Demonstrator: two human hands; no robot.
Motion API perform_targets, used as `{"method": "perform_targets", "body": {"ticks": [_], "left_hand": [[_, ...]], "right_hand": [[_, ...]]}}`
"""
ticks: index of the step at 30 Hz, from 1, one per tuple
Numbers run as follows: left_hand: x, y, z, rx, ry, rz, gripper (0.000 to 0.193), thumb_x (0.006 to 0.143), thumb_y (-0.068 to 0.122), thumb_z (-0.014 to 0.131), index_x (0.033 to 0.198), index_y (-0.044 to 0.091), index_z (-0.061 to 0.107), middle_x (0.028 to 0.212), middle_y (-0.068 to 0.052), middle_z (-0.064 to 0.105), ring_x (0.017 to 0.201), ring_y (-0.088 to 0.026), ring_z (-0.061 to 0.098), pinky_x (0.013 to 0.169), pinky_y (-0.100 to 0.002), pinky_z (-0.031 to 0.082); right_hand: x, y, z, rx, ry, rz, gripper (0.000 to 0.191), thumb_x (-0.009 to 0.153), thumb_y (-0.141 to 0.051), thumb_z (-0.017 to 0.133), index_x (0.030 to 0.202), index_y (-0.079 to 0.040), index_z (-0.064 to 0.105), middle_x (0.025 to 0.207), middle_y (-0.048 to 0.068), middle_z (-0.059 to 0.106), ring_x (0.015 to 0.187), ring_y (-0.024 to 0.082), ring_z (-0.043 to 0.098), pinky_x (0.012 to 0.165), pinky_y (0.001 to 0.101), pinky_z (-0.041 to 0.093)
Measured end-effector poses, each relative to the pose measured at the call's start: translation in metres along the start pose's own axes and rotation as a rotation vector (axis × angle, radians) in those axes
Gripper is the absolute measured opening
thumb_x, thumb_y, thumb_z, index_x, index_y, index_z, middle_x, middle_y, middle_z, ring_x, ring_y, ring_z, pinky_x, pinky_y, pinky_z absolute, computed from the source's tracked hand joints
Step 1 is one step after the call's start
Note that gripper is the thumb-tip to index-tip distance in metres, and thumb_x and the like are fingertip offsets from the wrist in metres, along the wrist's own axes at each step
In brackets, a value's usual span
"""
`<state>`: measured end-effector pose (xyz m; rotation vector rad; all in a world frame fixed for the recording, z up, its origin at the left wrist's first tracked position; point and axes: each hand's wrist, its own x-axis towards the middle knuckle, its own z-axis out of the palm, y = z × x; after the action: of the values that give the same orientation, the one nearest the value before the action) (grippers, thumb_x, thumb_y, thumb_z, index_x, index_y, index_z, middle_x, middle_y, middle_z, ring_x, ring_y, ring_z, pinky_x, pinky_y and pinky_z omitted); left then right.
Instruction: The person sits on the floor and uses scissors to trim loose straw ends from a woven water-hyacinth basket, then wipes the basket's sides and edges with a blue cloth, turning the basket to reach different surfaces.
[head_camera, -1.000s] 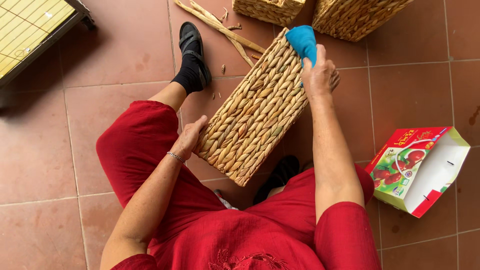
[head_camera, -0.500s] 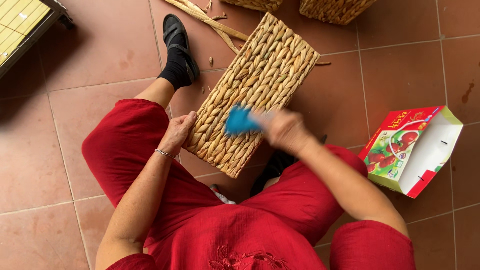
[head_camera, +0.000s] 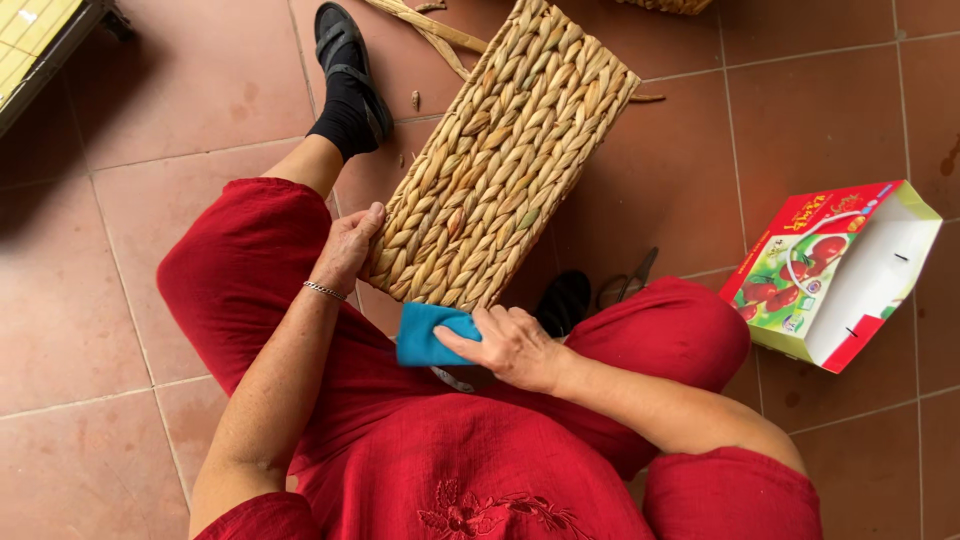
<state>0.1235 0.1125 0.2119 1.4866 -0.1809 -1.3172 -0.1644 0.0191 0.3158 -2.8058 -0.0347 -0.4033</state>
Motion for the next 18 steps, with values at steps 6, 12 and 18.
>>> {"method": "perform_targets", "body": {"ticks": [6,12,18], "left_hand": [[-0.001,0.0,-0.001,0.088,0.056,-0.047,0.047,0.105,0.046,0.061,0.104,-0.001,0.071,0.086,-0.003,0.067,0.069,-0.01,0.056,0.06,-0.028,0.047],[0.0,-0.001,0.0,-0.015,0.016,-0.002,0.045,0.101,0.043,0.063,0.11,-0.001,0.071,0.098,-0.004,0.074,0.081,-0.008,0.067,0.074,-0.025,0.056],[-0.001,-0.001,-0.002,0.027,0.033,-0.036,0.046,0.1,0.043,0.063,0.112,-0.001,0.07,0.098,-0.007,0.073,0.08,-0.01,0.066,0.072,-0.027,0.056]], "right_hand": [[-0.007,0.134,-0.037,-0.322,-0.146,0.281,0.067,0.085,-0.003,0.062,0.146,-0.031,0.058,0.076,0.011,0.06,0.063,0.027,0.059,0.049,0.0405,0.051],[-0.011,0.222,-0.046,0.258,0.269,1.052,0.081,0.085,-0.001,0.056,0.16,-0.024,0.038,0.118,0.011,0.073,0.089,0.027,0.077,0.083,0.0432,0.066],[-0.018,0.073,-0.002,-0.421,-0.272,0.243,0.069,0.091,-0.007,0.059,0.158,-0.02,0.048,0.08,0.005,0.051,0.057,0.016,0.053,0.036,0.0294,0.043]]}}
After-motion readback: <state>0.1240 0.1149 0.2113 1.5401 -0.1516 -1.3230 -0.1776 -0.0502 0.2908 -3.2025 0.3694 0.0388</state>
